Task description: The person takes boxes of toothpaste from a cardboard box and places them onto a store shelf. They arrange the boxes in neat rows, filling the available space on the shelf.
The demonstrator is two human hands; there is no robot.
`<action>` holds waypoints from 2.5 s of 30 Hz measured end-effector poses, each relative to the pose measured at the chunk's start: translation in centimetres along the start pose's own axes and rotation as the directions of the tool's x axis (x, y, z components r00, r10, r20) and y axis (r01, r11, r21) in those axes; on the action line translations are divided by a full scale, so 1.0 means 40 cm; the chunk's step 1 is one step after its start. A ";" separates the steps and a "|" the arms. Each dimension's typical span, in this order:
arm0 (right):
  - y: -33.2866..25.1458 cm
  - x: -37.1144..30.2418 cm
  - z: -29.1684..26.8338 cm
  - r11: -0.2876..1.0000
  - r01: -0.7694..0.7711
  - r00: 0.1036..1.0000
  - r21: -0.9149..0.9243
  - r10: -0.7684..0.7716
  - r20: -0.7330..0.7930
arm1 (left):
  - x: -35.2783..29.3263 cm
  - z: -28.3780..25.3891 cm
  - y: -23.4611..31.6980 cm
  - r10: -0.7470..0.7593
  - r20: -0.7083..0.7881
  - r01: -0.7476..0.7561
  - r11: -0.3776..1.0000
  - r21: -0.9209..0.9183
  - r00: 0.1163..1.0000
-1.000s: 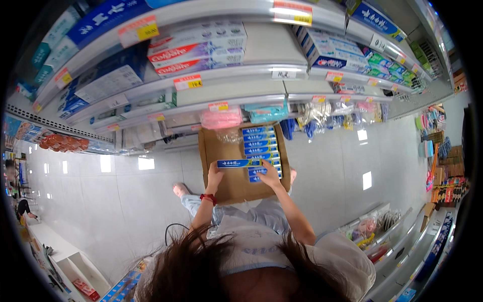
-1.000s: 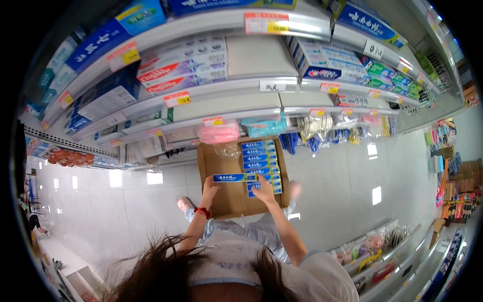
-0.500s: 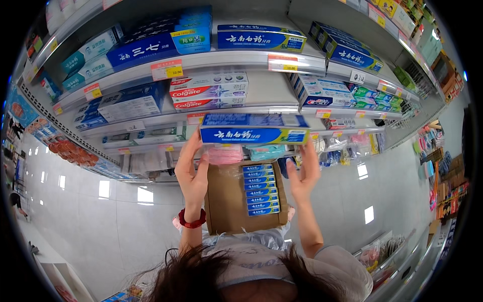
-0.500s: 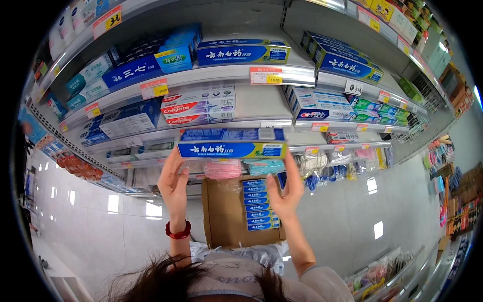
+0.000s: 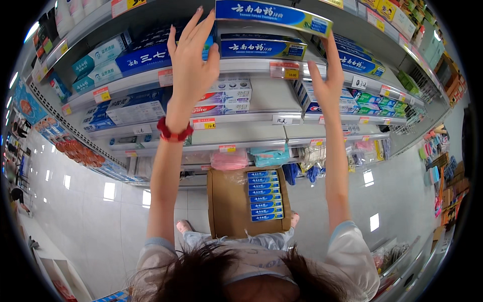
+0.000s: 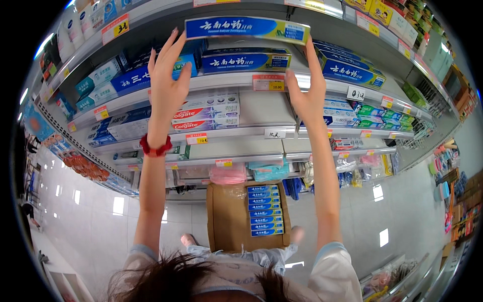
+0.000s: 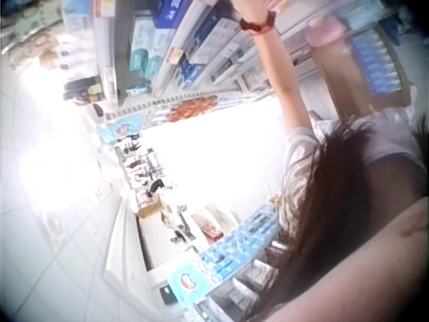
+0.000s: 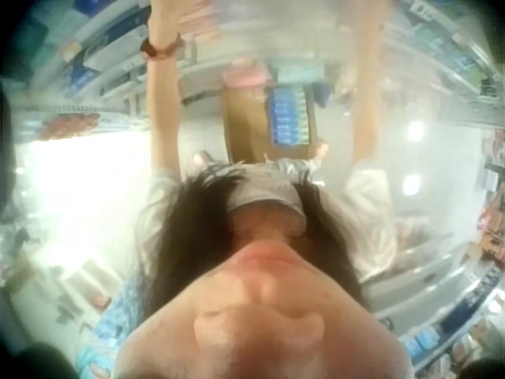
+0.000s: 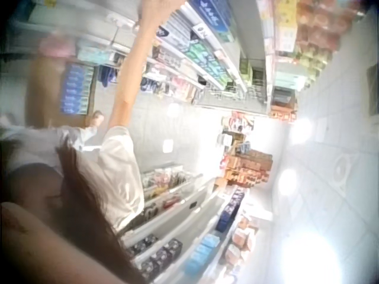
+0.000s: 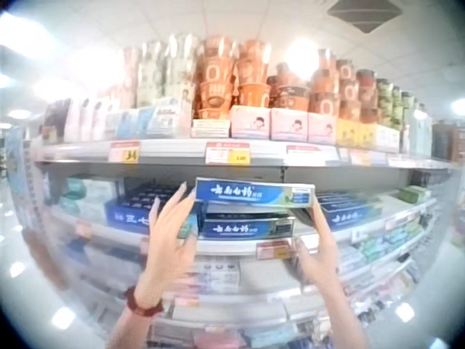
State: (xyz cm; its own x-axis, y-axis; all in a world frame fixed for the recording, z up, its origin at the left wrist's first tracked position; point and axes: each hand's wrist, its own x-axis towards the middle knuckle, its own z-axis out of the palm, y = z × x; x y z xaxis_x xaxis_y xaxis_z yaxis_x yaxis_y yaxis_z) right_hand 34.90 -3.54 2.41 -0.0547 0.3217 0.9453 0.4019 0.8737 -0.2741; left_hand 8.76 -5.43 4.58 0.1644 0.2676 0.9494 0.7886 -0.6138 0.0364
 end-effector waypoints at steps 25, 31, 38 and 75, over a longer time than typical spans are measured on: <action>0.163 0.032 0.064 0.935 -0.091 0.995 -0.343 0.103 0.017 | 0.009 0.141 -0.076 0.086 0.034 -0.092 0.964 0.251 0.996; 0.176 0.025 0.059 0.940 -0.121 0.992 -0.320 0.125 -0.007 | 0.006 0.151 -0.085 0.119 0.036 -0.125 0.958 0.257 0.992; 0.192 0.023 0.073 0.935 -0.060 0.998 -0.349 0.059 -0.014 | -0.001 0.156 -0.093 0.139 0.018 -0.139 0.952 0.273 0.990; 0.178 0.002 0.047 0.933 0.042 0.999 -0.359 -0.028 0.046 | 0.006 0.116 -0.036 0.195 0.015 -0.195 0.967 0.167 0.981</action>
State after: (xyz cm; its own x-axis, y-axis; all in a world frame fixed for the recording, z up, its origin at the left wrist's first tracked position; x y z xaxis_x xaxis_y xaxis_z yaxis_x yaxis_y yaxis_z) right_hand 36.03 3.38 0.21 -0.1078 0.3138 0.9434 0.7002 0.6975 -0.1520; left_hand 10.41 -1.05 3.31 0.3243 0.1535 0.9334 0.8288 -0.5218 -0.2021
